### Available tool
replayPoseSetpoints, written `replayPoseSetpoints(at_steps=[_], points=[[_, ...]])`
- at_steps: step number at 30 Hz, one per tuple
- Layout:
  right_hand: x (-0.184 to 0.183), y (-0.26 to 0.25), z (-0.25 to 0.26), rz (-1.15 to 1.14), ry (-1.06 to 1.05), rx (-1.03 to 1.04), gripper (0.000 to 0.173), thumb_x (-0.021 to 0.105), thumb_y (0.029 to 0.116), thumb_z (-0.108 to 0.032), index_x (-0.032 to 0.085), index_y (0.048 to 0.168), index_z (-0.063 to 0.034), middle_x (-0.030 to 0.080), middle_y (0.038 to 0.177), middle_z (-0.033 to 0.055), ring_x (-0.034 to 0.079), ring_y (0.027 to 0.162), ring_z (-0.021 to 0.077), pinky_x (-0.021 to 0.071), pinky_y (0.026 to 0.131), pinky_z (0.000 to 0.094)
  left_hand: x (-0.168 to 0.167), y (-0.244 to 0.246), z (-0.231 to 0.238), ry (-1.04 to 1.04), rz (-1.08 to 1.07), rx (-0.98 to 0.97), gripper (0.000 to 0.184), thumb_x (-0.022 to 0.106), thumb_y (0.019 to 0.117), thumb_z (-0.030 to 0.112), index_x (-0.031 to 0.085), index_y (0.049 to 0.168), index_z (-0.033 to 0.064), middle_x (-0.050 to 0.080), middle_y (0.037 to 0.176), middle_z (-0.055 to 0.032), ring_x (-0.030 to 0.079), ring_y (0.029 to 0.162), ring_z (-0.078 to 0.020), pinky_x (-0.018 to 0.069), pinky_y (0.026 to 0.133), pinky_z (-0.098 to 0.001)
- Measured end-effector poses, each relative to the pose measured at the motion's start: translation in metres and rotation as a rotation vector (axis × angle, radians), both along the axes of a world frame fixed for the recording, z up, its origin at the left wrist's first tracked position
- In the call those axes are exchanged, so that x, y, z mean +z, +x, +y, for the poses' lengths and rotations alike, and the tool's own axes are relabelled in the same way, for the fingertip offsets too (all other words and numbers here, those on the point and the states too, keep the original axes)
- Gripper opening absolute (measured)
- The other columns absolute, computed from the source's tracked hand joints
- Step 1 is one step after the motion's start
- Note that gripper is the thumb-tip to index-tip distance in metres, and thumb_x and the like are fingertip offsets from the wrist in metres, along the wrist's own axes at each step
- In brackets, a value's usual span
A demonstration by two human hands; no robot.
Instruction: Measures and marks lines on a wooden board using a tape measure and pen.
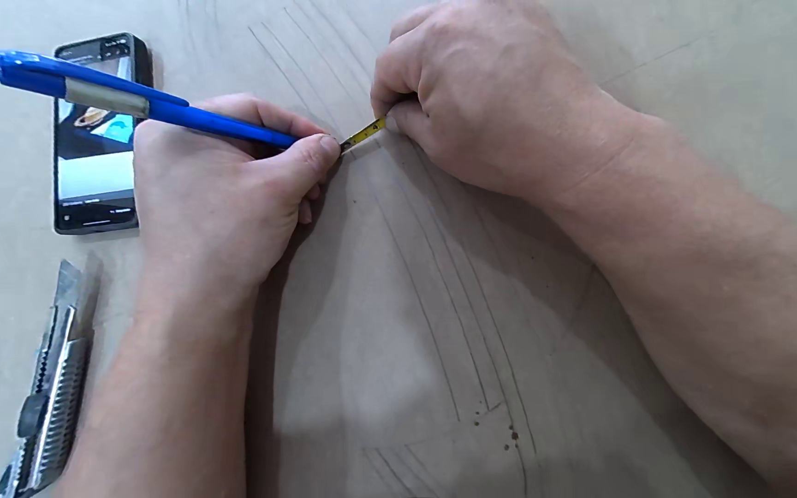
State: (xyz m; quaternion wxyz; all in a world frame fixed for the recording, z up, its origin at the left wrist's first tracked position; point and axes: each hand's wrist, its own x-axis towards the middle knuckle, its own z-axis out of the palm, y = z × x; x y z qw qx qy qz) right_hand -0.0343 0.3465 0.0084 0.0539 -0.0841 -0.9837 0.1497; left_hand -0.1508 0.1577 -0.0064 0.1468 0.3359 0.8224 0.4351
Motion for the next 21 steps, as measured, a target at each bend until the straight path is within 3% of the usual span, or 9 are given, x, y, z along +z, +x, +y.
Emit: replayPoseSetpoints(at_steps=[21], points=[[-0.001, 0.032, -0.016, 0.007, 0.0, -0.024, 0.022, 0.054, 0.1037, -0.031, 0.075, 0.101, -0.0261, 0.07, 0.102, -0.0049, 0.066, 0.097, 0.0136, 0.0496, 0.08, 0.0415, 0.0, 0.026, -0.014, -0.008, -0.002, -0.024, 0.01, 0.08, 0.0869, 0.022, 0.074, 0.093, 0.018, 0.071, 0.075, 0.0049, 0.065, 0.056, -0.0075, 0.0546, 0.046, -0.0224]])
